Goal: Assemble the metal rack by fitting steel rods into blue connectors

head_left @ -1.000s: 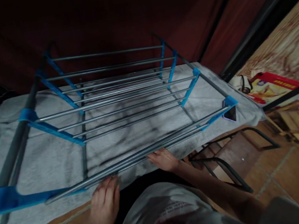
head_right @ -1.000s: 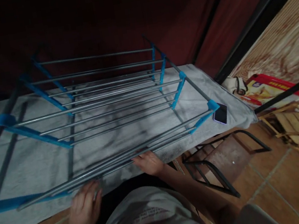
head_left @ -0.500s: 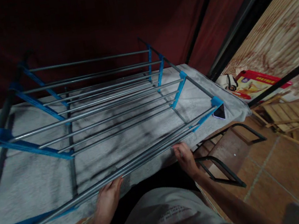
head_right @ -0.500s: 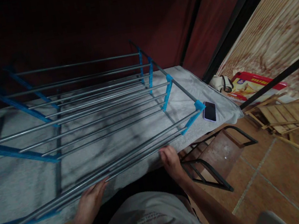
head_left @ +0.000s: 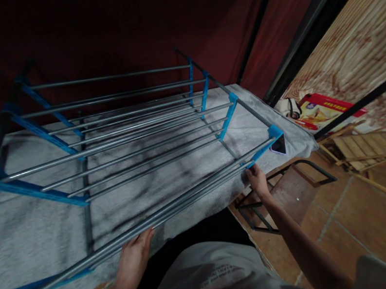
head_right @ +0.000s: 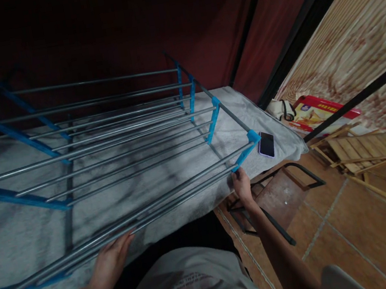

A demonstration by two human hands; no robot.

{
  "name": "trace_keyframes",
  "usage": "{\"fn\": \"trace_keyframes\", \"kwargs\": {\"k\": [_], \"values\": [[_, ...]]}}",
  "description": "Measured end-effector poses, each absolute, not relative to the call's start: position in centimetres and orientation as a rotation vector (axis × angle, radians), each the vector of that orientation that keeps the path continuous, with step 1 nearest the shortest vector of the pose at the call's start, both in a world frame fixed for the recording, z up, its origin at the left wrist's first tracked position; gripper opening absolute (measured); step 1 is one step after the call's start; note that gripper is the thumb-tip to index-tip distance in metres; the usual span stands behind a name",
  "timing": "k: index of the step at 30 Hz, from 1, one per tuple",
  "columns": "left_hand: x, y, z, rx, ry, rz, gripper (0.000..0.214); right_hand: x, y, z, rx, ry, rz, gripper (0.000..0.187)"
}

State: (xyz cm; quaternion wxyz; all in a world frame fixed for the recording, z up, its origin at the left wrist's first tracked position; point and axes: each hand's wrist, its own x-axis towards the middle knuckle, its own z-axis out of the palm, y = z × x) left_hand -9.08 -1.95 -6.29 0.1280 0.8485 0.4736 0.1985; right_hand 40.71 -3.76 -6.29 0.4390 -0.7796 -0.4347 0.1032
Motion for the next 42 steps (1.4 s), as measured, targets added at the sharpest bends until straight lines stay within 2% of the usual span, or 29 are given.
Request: {"fn": "trace_keyframes", "kwargs": {"k": [11,30,42], "values": [[-9.9,-1.7,-5.8,2.37,1.405,0.591,0.045,39.9,-4.1,-4.8,-1.96,-1.117,0.335,0.024],[-10.6,-1.3,-6.3,2.376,1.407,0.498,0.043,39.2,-4.1,-4.7,-1.956,-1.077,0.338,0.024],[-10.3,-1.4,-5.9,2.386,1.406,0.522,0.052,39.4,-3.9,-5.0,-1.951,-1.052,0.348,0.027]]}}
